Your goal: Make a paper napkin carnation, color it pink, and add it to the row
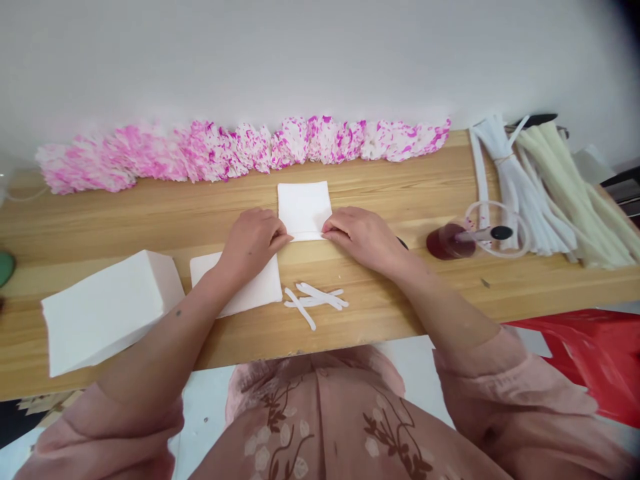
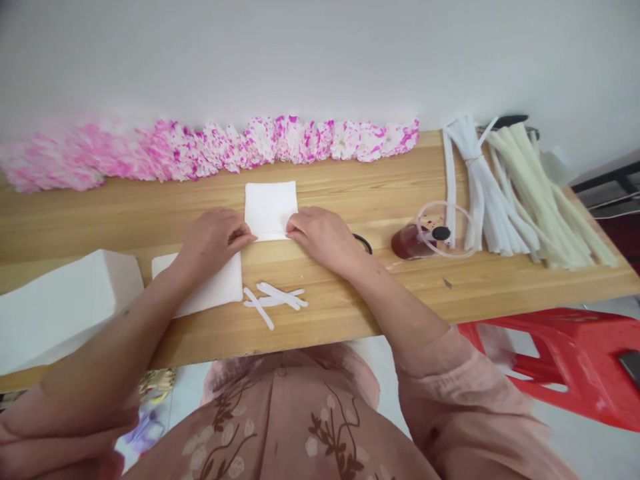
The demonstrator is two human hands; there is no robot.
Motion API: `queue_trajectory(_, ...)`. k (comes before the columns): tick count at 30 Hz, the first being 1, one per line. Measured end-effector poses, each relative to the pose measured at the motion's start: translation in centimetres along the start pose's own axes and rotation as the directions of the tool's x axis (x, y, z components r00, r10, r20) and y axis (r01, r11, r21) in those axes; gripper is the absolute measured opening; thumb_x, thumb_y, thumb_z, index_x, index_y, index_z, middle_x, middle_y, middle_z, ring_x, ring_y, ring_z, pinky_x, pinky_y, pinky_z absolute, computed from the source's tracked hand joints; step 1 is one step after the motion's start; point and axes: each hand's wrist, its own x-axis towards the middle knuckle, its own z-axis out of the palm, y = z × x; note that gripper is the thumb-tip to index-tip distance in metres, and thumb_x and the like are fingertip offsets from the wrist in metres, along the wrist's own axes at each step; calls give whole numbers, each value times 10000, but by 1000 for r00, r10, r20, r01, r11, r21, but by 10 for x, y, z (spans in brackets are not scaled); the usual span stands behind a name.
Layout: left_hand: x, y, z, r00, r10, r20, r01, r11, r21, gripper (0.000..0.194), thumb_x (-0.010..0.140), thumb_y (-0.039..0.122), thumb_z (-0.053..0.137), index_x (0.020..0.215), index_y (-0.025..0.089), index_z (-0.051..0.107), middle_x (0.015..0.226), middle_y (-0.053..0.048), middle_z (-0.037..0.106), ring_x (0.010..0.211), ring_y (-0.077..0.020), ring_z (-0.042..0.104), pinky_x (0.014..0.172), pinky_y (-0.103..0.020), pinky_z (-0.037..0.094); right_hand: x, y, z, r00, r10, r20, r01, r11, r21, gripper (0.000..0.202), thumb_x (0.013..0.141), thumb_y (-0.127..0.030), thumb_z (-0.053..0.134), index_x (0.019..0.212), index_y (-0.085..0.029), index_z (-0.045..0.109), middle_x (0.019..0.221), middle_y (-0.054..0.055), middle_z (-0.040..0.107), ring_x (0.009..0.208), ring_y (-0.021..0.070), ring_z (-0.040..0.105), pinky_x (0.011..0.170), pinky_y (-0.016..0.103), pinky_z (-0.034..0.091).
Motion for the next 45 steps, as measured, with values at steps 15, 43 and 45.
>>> queue_trajectory(15, 0, 1, -5, 997, -48, 68, 50, 998, -33, 204, 883, 231, 571, 699, 172, 635, 727, -51, 629, 743, -210, 549, 698, -335, 381, -2, 0, -1, 1000, 8, -3, -8, 1000, 20, 144, 918, -199, 535, 898, -182, 677, 904, 71, 695, 858, 209, 593, 750, 302, 385)
queue_trajectory(43, -10, 4, -4, 981, 188, -58, -173, 965, 195, 341, 940, 223, 448, 726, 208, 712, 733, -44, 696, 736, -195, 574, 994, -455, 372, -10, -5, -5, 996, -90, -26, 82, 975, -208, 236, 974, -262, 485, 904, -198, 701, 929, 62, 685, 885, 213, 536, 704, 324, 342)
queue_trajectory(45, -10, 3, -5, 984, 175, -45, -165, 972, 166, 312, 943, 243, 467, 764, 203, 719, 765, -45, 710, 741, -196, 596, 998, -457, 373, -11, -2, -6, 994, -98, -48, 87, 977, -196, 229, 967, -272, 502, 902, -202, 709, 939, 62, 685, 903, 216, 536, 712, 323, 344)
